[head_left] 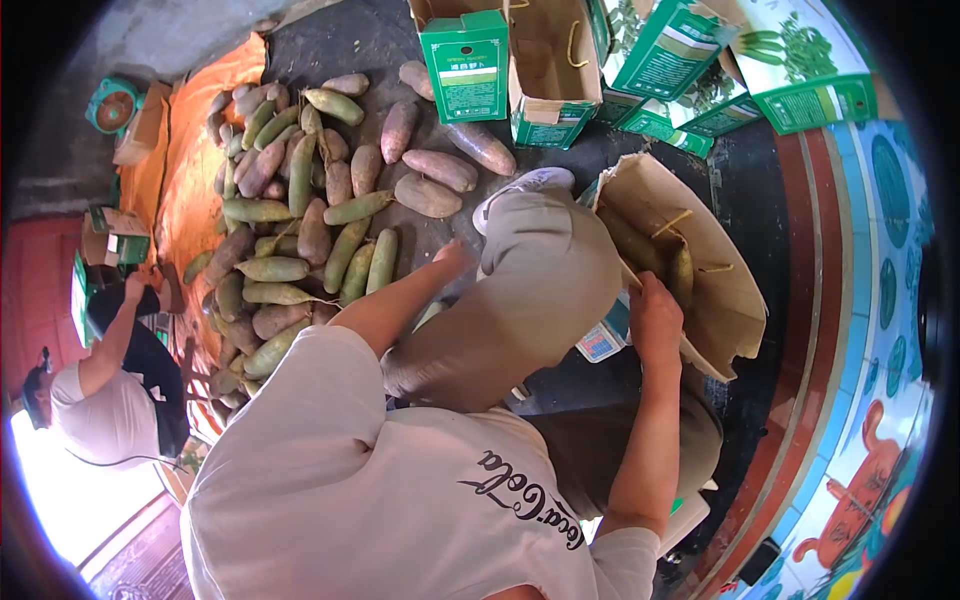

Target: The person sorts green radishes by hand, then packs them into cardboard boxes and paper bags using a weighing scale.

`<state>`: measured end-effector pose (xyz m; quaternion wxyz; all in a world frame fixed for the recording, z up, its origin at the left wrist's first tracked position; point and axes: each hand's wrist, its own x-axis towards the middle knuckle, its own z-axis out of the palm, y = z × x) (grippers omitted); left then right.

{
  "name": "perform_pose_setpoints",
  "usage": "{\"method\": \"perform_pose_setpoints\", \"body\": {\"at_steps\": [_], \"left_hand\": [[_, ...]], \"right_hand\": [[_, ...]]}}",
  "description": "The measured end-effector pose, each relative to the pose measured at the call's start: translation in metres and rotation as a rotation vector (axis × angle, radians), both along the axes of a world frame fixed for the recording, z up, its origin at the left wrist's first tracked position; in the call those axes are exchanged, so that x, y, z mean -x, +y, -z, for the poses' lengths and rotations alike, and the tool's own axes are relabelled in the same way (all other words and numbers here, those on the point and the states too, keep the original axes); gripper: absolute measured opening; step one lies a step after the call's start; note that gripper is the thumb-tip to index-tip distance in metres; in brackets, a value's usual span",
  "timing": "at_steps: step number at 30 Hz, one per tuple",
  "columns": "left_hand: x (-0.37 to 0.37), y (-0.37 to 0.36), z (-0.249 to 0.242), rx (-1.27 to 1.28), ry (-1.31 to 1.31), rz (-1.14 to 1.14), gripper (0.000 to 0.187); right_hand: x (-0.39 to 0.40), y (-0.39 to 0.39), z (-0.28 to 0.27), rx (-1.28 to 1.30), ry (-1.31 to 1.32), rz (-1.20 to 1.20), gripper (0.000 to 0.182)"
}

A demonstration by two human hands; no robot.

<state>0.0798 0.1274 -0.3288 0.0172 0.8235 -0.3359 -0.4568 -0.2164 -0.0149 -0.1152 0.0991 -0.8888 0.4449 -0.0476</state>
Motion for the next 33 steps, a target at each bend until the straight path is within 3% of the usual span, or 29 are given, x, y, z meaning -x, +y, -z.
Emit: {"method": "perform_pose_setpoints", "body": {"at_steps": [2, 5, 8, 18, 24, 28, 32, 33], "left_hand": [[0.007, -0.002, 0.01, -0.066, 0.013, 0.004, 0.067], [0.015, 0.001, 0.07, -0.08, 0.13, -0.176, 0.093], [0.033, 0.0, 0.078, 0.008, 0.077, -0.163, 0.083], [0.063, -0.023, 0.14, -0.19, 0.043, -0.341, 0.047], [0.054, -0.012, 0.118, -0.207, 0.051, -0.3, 0.056], [0.042, 0.002, 0.071, -0.29, 0.121, -0.357, 0.069], [0.004, 0.036, -0.013, -0.37, 0.352, -0.459, 0.082], [-0.014, 0.057, -0.002, -0.284, 0.473, -0.355, 0.081]], "right_hand": [[-0.002, 0.0, -0.003, -0.022, 0.02, 0.008, 0.012], [-0.003, 0.0, -0.007, -0.044, 0.011, 0.007, 0.012], [-0.004, 0.001, -0.008, -0.062, -0.011, 0.011, 0.013], [-0.007, -0.001, -0.012, -0.151, -0.005, 0.044, 0.015], [-0.007, -0.003, -0.013, -0.152, 0.0, 0.045, 0.018], [-0.01, -0.002, -0.016, -0.156, 0.048, 0.075, 0.017], [-0.008, -0.001, -0.012, -0.134, -0.015, 0.056, 0.014], [-0.007, -0.001, -0.01, -0.122, -0.032, 0.044, 0.013]]}}
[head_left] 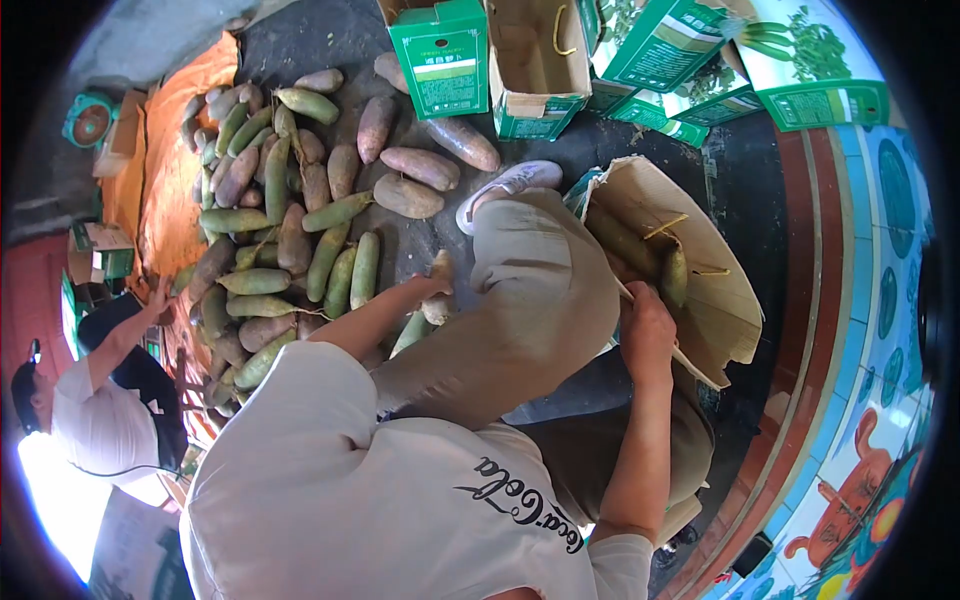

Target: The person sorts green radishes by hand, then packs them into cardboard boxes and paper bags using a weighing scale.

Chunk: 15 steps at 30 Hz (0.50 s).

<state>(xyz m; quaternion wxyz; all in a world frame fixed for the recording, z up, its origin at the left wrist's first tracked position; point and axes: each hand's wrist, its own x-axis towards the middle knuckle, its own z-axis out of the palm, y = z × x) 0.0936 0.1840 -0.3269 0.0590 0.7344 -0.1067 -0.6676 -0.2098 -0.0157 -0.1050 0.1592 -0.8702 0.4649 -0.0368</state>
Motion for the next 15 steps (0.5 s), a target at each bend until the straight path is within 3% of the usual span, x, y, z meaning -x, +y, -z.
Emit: {"method": "perform_pose_setpoints", "body": {"at_steps": [1, 3, 5, 8, 10, 15], "left_hand": [[-0.017, 0.02, 0.01, 0.128, 0.112, 0.047, 0.08], [-0.029, 0.02, 0.002, 0.2, 0.16, -0.16, 0.076], [-0.032, -0.004, -0.058, 0.083, 0.03, -0.678, 0.071], [-0.042, -0.028, -0.124, 0.445, 0.271, -0.755, 0.075], [-0.049, -0.054, -0.161, 0.548, 0.372, -0.674, 0.066], [-0.012, -0.132, -0.268, 1.021, 0.233, -0.428, 0.06]], "right_hand": [[0.001, 0.001, 0.001, 0.019, 0.002, -0.006, 0.014], [0.002, 0.001, 0.004, 0.064, 0.006, -0.02, 0.014], [0.003, 0.001, 0.008, 0.073, 0.026, -0.016, 0.015], [0.006, 0.003, 0.012, 0.09, 0.034, -0.023, 0.015], [0.005, 0.001, 0.015, 0.108, 0.039, -0.034, 0.014], [0.008, 0.002, 0.021, 0.136, 0.039, -0.045, 0.013]]}}
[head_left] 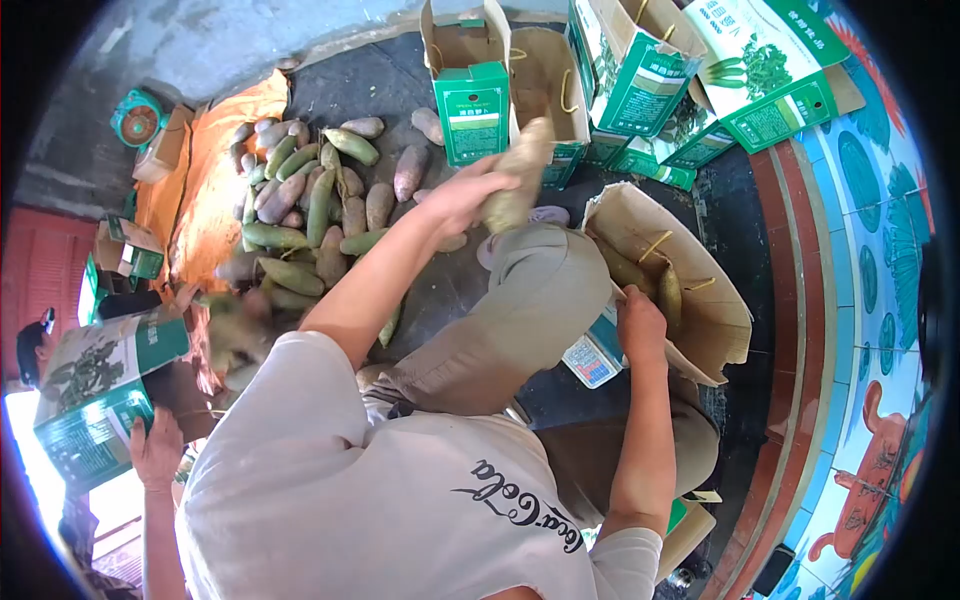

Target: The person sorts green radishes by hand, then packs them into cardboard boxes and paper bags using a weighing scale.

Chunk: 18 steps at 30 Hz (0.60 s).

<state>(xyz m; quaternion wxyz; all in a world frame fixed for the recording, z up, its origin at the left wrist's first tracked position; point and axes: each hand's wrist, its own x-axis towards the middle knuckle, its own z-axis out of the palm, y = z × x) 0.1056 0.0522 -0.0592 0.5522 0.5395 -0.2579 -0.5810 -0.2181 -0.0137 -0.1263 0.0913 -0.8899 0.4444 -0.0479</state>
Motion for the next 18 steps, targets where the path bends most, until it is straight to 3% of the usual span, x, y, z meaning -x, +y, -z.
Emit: {"method": "perform_pose_setpoints", "body": {"at_steps": [3, 7, 10, 14, 18], "left_hand": [[0.028, -0.042, -0.041, 0.141, -0.189, 0.232, 0.068], [0.09, -0.083, -0.055, 0.291, -0.615, 0.294, 0.072], [0.123, -0.094, -0.039, 0.304, -0.412, 0.207, 0.067], [0.099, -0.084, -0.017, 0.386, -0.507, 0.028, 0.056], [0.029, -0.041, 0.009, 0.091, -0.833, -0.056, 0.042]], "right_hand": [[0.001, 0.0, 0.002, 0.008, 0.0, -0.012, 0.012], [0.002, -0.002, 0.002, 0.02, 0.06, -0.027, 0.009], [0.0, 0.0, -0.003, 0.023, 0.088, -0.027, 0.006], [0.001, -0.001, -0.002, 0.026, 0.12, -0.061, 0.006], [-0.003, 0.0, -0.002, 0.08, 0.06, -0.06, 0.007]]}}
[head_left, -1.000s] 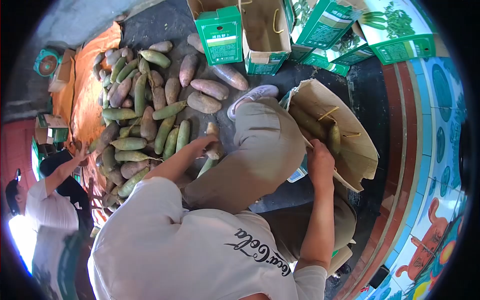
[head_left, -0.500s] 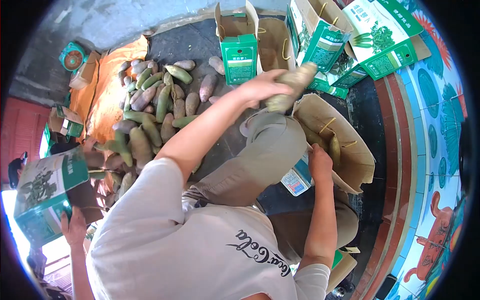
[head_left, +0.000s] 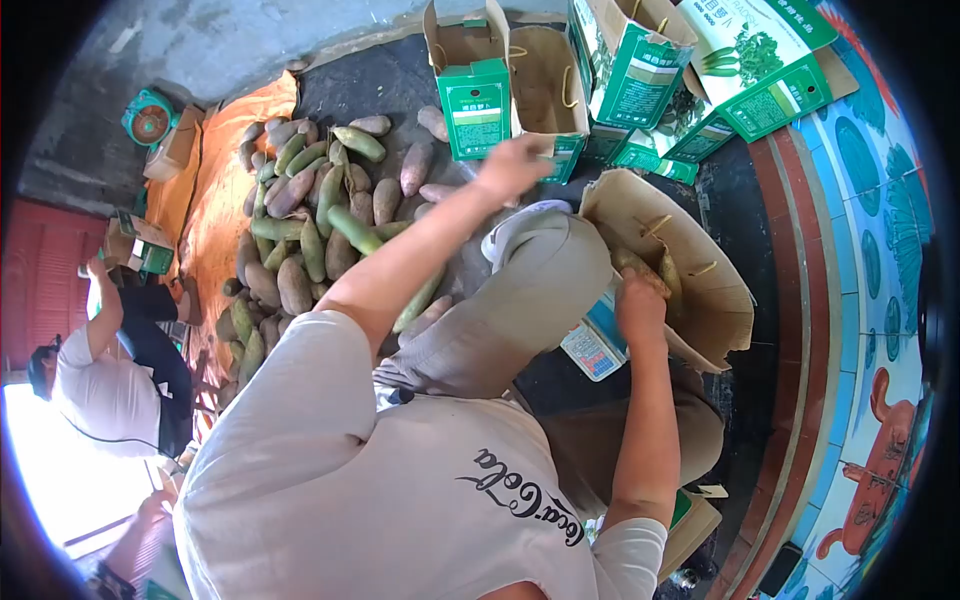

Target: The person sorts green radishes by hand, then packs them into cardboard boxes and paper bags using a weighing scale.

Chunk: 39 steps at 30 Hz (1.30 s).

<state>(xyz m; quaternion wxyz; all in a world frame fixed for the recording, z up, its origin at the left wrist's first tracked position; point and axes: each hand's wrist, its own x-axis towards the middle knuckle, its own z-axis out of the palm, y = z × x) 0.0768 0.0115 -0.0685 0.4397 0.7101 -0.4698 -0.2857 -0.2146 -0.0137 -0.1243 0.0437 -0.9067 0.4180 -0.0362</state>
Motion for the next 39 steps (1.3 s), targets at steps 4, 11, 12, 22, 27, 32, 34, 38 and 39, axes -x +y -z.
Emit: {"method": "perform_pose_setpoints", "body": {"at_steps": [4, 11, 12, 22, 27, 32, 34, 38, 39], "left_hand": [[-0.077, 0.058, 0.093, -0.186, -0.177, -0.123, 0.042], [-0.094, 0.175, 0.222, -0.782, -0.184, 0.008, 0.042], [-0.084, 0.187, 0.231, -0.822, -0.199, 0.023, 0.042], [-0.004, 0.215, 0.285, -0.966, -0.395, 0.466, 0.066], [0.023, 0.207, 0.276, -0.706, -0.642, 0.797, 0.054], [0.039, 0.2, 0.282, -0.864, -0.348, 0.992, 0.044], [0.042, 0.204, 0.268, -0.769, -0.497, 1.016, 0.036], [0.049, 0.225, 0.304, -0.757, -0.53, 0.76, 0.027], [0.05, 0.228, 0.311, -0.737, -0.53, 0.718, 0.026]], "right_hand": [[-0.001, -0.001, -0.002, -0.134, -0.003, 0.07, 0.014], [-0.002, 0.001, -0.002, -0.079, -0.073, 0.048, 0.008], [-0.002, 0.001, -0.004, -0.09, -0.076, 0.061, 0.01], [-0.008, 0.006, -0.018, -0.156, -0.117, 0.072, 0.012], [-0.008, 0.005, -0.018, -0.216, -0.171, 0.089, 0.015], [-0.009, 0.003, -0.026, -0.35, -0.161, 0.12, 0.033], [-0.01, 0.003, -0.028, -0.382, -0.151, 0.126, 0.04], [-0.016, 0.005, -0.031, -0.333, -0.176, 0.106, 0.029], [-0.017, 0.005, -0.032, -0.311, -0.196, 0.097, 0.025]]}}
